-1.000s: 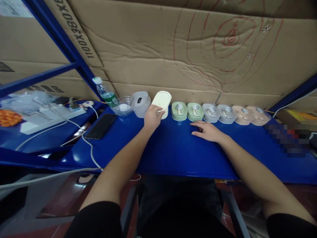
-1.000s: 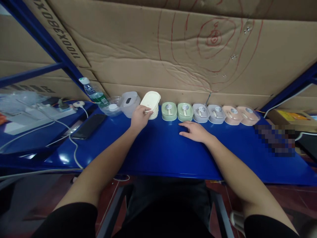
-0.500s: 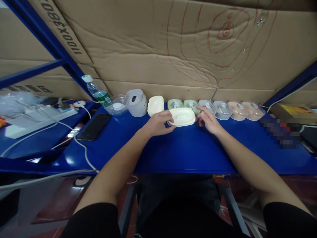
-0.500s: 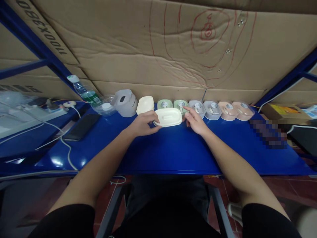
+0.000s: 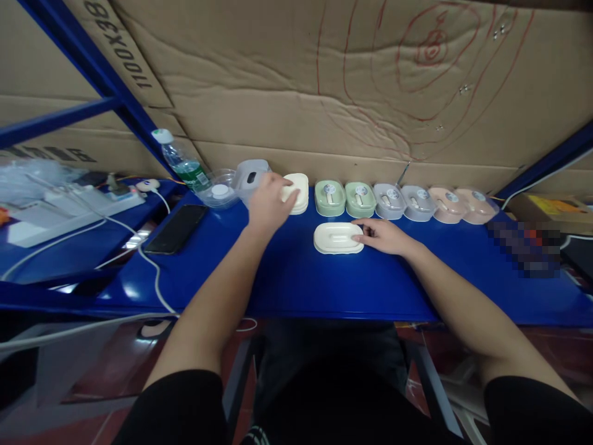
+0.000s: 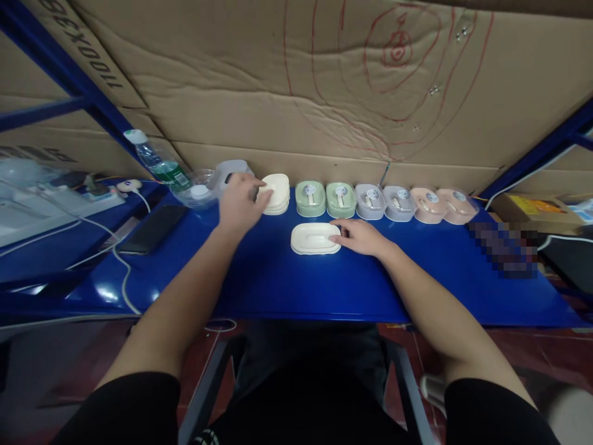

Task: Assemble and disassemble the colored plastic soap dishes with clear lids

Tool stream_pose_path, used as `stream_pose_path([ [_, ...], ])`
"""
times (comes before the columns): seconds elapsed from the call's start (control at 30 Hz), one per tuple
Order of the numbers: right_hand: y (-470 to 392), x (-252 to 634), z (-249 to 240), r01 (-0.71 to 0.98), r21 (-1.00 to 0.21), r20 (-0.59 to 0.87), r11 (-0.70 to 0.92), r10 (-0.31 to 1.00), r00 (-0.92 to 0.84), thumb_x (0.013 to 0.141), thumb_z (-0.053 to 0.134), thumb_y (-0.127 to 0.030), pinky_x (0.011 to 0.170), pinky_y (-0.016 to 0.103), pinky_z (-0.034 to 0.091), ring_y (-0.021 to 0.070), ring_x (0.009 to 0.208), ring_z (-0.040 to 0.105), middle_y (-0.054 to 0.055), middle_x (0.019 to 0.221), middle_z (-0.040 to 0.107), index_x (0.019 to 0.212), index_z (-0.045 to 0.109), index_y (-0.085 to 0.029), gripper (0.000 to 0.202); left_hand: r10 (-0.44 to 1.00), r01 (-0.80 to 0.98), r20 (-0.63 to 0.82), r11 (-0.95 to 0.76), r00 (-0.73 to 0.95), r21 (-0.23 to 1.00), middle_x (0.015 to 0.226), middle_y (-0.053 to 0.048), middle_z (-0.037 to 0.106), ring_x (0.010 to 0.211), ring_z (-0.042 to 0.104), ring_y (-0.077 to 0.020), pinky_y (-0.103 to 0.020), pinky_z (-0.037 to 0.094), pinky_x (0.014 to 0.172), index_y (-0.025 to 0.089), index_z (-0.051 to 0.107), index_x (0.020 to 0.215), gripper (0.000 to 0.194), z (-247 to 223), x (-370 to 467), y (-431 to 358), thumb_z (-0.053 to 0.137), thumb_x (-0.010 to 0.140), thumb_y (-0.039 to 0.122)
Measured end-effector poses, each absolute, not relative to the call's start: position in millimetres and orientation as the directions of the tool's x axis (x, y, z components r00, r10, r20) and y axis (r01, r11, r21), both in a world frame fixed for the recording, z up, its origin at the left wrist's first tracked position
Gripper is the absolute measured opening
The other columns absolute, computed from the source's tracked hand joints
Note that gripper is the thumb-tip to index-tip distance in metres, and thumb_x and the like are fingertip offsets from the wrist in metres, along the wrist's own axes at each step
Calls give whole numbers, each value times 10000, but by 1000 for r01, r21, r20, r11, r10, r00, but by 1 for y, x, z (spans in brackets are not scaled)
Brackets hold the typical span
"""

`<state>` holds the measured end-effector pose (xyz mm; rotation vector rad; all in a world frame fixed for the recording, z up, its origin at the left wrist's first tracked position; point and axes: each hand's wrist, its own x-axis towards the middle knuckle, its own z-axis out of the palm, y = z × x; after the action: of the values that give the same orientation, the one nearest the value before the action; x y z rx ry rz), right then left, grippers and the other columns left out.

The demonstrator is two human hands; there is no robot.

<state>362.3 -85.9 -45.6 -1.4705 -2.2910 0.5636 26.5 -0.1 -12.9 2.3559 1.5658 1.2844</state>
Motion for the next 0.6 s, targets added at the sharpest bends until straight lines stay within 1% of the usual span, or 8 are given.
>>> stream_pose_path([
  [0.07,-85,363,-47,770,-506,92,388,912,-399,983,660,-514,668,318,451,212,748,688,49,873,780,1385,682,-186,519,795,800,605,-336,-42,497,1290,-112,641,1209,663,-308,-465,533,1084,235,726,1110,240,-10,7,12,721,914,373],
  [0.1,-85,363,-47,770,-506,95,390,912,-400,984,659,-512,668,318,453,211,746,687,49,870,779,1381,683,-182,517,801,812,589,-274,-103,515,1294,-118,631,1189,673,-317,-475,534,1084,234,725,1108,252,-9,-2,16,734,896,371],
  [0.2,-86,363,-47,772,-507,90,384,914,-396,988,656,-514,668,319,455,209,745,686,48,882,780,1392,677,-184,523,834,835,521,-152,-179,529,1225,-151,647,1120,696,-355,-524,545,1054,214,722,1009,229,-11,-20,27,761,861,385],
  [0.3,-86,363,-46,775,-501,87,384,914,-397,991,653,-518,665,318,454,207,749,688,46,899,786,1411,670,-199,528,854,841,485,-113,-190,528,1072,-150,687,1095,694,-374,-559,549,1023,217,676,841,186,-14,-25,31,766,840,380],
  [0.37,-86,363,-46,778,-496,87,387,913,-398,991,655,-518,667,320,454,209,755,690,52,909,789,1415,670,-199,531,858,831,476,-114,-194,545,992,-136,698,1070,693,-369,-565,550,1002,226,632,781,199,-13,-24,32,765,829,365],
  [0.43,-86,362,-45,780,-493,83,384,914,-398,991,657,-515,670,323,454,212,763,692,57,920,791,1420,670,-196,535,860,818,461,-97,-218,567,975,-125,707,1048,695,-363,-564,548,989,229,606,790,212,-11,-24,31,775,815,354],
  [0.5,-86,362,-45,781,-494,78,382,914,-397,991,655,-515,672,325,453,215,768,693,59,921,789,1425,668,-196,539,853,809,454,-67,-257,584,1009,-115,713,1053,693,-354,-549,541,994,229,593,836,247,-9,-24,31,805,793,347],
  [0.6,-86,362,-44,779,-496,77,384,913,-400,991,657,-514,678,326,453,218,772,694,59,917,784,1428,668,-197,540,816,785,482,-58,-318,617,1037,-84,706,1048,682,-312,-483,535,992,233,568,878,335,-7,-28,32,859,766,356],
])
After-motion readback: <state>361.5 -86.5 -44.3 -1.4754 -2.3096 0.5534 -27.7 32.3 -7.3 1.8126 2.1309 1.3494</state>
